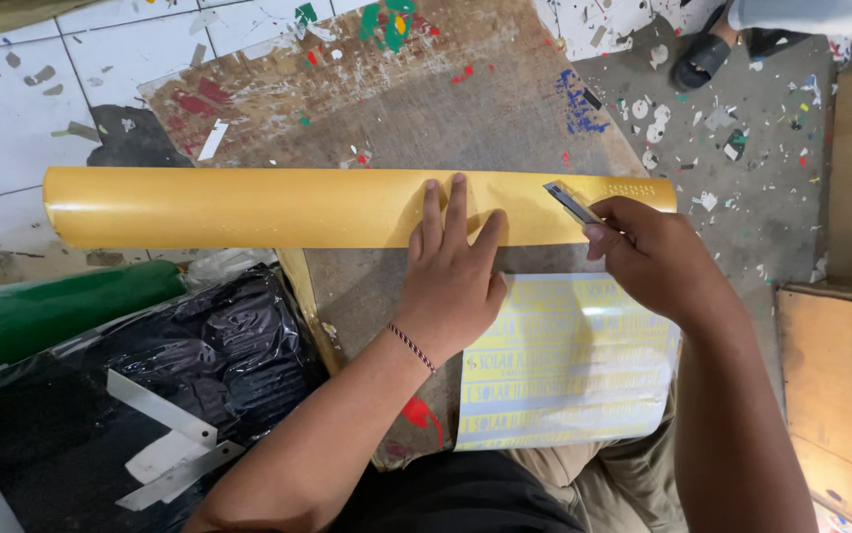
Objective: The person sits on the floor and uses a weeding tool to remove excess vinyl from a printed sheet. They repeatedly lift the sheet to inspect the progress and continue weeding the remaining areas.
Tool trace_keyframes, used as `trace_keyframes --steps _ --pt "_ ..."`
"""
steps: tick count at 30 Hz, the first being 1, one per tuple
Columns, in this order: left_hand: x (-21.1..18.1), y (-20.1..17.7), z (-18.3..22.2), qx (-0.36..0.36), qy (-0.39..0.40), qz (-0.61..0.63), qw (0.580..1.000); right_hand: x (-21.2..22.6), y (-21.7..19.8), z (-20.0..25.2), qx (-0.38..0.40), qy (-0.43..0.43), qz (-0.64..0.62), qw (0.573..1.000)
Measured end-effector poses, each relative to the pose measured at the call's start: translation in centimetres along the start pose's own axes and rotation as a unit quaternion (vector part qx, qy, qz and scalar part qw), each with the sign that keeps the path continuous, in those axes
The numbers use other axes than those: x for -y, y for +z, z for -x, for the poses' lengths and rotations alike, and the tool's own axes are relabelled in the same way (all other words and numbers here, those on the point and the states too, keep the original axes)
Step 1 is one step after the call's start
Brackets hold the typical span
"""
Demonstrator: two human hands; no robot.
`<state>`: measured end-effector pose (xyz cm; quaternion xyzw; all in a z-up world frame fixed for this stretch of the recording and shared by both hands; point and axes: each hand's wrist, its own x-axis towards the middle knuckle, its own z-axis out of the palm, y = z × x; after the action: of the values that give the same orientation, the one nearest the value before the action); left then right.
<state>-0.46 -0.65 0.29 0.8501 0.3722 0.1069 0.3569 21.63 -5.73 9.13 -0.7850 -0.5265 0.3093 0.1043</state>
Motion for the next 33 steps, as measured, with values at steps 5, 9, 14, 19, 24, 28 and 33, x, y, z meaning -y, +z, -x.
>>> trace_keyframes --steps 5,9,14,19,24,28,33 --pt "0.1 0.3 0.2 -0.015 0.002 0.018 1.000 -0.2 1.3 -1.5 0.000 0.112 0.033 0.993" --pt "0.1 0.1 0.3 -0.007 0.000 0.009 1.000 0.4 2.0 -1.9 -0.038 0.103 0.113 0.987" --pt "0.1 -0.1 0.2 0.006 0.003 0.007 1.000 0.4 1.8 -0.8 -0.025 0.094 0.066 0.993" --pt "0.1 -0.1 0.1 0.006 0.006 -0.005 1.000 -0.3 1.0 0.2 0.002 0.108 -0.031 0.994" --pt "0.1 -0.1 0.2 0.009 0.001 -0.004 1.000 0.6 1.4 -0.1 0.000 0.145 -0.099 0.984" --pt "0.0 0.0 0.3 0.002 0.003 -0.009 1.000 1.1 1.9 -0.8 -0.006 0.090 -0.039 0.995" --pt "-0.1 -0.2 0.5 0.004 0.000 -0.005 1.000 1.3 1.9 -2.5 0.005 0.022 0.027 0.999"
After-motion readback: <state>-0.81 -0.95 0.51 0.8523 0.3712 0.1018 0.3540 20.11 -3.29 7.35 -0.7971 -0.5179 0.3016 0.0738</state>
